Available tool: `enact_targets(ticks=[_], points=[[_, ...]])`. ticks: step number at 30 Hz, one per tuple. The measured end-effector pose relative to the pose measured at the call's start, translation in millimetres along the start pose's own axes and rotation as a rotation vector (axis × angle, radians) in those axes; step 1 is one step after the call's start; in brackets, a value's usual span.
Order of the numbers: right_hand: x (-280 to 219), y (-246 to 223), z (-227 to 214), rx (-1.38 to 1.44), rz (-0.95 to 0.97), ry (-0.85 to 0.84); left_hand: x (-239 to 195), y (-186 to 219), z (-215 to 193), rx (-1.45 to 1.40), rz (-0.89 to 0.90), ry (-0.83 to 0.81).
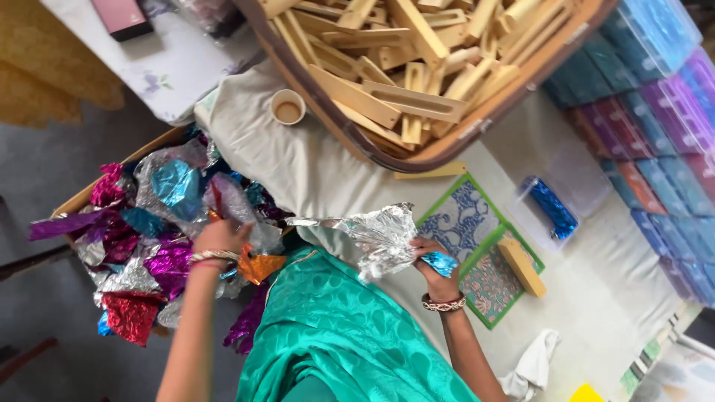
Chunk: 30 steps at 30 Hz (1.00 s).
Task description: The person picks up a sheet of colored metallic foil, folds it flat, wraps it around a wooden handle, and rolls the wrapped handle back and forth on the table to smooth the foil. The finished wrapped handle is placed into an open plastic box, and the person repeats the process with another foil sheet and handle.
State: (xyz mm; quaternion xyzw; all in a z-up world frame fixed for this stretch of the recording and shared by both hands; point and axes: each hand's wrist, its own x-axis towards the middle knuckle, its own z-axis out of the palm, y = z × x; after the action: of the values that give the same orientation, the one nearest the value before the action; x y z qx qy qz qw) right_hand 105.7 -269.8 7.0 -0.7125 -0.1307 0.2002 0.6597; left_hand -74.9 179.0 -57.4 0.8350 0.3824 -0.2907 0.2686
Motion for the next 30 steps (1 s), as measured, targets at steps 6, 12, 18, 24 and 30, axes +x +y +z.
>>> enact_targets(ticks=[6,12,18,24,30], points=[[-10.1,6.7,-38.6,-0.359,-0.143,-0.029,-95.4,201.2,-7.9,-0.311,0.983,0.344],[-31.4,-12.4,-103.2,-0.891,0.048,-0.247,-86.8,258.0,100.4,-0.029,1.23,0.233],[-59.6,3.1,-129.7,-0.6,0.111,0.086,-99.7,266.9,121.6,-0.02,1.095,0.097],[-22.6,-23.7,-47.0,-1.091,0.053,0.204,-107.9,276.5,128.1,0.22,1.057,0.17],[-7.6,64.6,-87.7,-1.191,0.044,0.43,-106.3,274.9,128.6,0.346,1.035,0.197]])
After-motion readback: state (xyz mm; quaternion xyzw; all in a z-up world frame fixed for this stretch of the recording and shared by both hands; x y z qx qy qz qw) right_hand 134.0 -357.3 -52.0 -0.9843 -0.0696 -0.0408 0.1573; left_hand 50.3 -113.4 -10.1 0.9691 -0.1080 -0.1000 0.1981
